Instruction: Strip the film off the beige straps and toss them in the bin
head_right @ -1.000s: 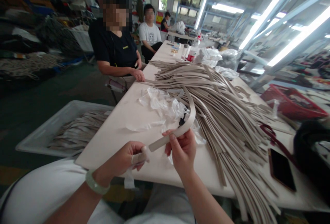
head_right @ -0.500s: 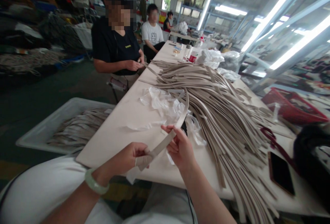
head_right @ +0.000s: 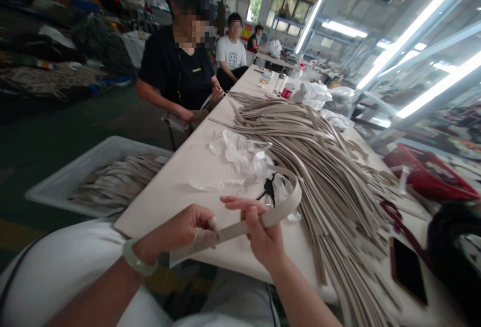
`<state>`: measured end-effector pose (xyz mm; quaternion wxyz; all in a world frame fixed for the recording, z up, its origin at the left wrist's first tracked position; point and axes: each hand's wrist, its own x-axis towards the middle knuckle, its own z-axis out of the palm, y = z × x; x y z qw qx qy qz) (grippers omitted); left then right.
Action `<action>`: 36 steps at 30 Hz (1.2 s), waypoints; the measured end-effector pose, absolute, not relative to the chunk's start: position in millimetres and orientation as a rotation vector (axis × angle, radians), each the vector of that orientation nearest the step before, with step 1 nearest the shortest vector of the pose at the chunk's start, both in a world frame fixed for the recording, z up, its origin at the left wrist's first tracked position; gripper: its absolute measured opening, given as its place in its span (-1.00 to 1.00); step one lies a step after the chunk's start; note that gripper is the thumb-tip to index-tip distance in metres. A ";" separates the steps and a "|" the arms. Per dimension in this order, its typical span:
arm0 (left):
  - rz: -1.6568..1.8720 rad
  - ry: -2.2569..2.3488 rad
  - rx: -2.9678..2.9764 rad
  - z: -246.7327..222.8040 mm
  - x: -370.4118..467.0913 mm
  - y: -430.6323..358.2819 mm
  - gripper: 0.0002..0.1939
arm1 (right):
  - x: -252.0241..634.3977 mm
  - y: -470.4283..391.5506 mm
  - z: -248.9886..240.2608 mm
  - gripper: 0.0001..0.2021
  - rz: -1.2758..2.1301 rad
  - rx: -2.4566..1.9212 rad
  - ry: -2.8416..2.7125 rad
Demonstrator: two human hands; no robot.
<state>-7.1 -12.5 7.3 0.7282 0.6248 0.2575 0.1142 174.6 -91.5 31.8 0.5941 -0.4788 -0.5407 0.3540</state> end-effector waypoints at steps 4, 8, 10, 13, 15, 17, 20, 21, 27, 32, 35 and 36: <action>0.431 0.393 1.476 4.5 -1.3 -13.0 -0.77 | 160.2 -91.3 25.8 -0.77 0.843 -1.139 -1.624; 0.356 0.539 1.395 -4.2 -7.0 -6.3 -0.78 | 173.4 -85.2 34.0 -0.68 0.889 -1.148 -1.228; 0.346 0.612 1.339 -5.7 -10.6 -4.1 -0.75 | 182.7 -81.7 40.5 -0.57 0.856 -1.105 -0.980; 0.350 0.595 1.348 -2.7 -11.1 -5.5 -0.77 | 184.0 -82.0 41.8 -0.63 0.814 -1.146 -0.992; 0.358 0.540 1.371 0.3 -9.0 -7.9 -0.81 | 177.7 -86.1 37.0 -0.68 0.777 -1.233 -1.199; 0.393 0.458 1.372 2.3 -7.1 -9.4 -0.84 | 170.7 -91.1 31.8 -0.74 0.686 -1.290 -1.487; 0.437 0.353 1.396 2.8 -8.9 -8.8 -0.87 | 166.5 -95.5 31.8 -0.74 0.746 -1.239 -1.737; 0.403 0.343 1.412 2.6 -11.1 -8.2 -0.88 | 167.4 -95.5 34.6 -0.71 0.856 -1.184 -1.672; 0.115 0.431 1.558 0.0 -25.9 -5.5 -0.88 | 181.4 -83.8 56.0 -0.66 0.963 -0.985 -0.812; 0.288 0.463 1.497 -6.5 -21.1 -6.7 -0.84 | 171.9 -93.4 35.5 -0.65 0.600 -1.336 -1.070; 0.362 0.460 1.444 -10.3 -15.6 -8.0 -0.85 | 165.5 -101.9 23.3 -0.69 0.568 -1.442 -1.299; 0.377 0.462 1.440 -11.4 -14.3 -8.4 -0.86 | 165.9 -101.9 23.2 -0.72 0.608 -1.424 -1.356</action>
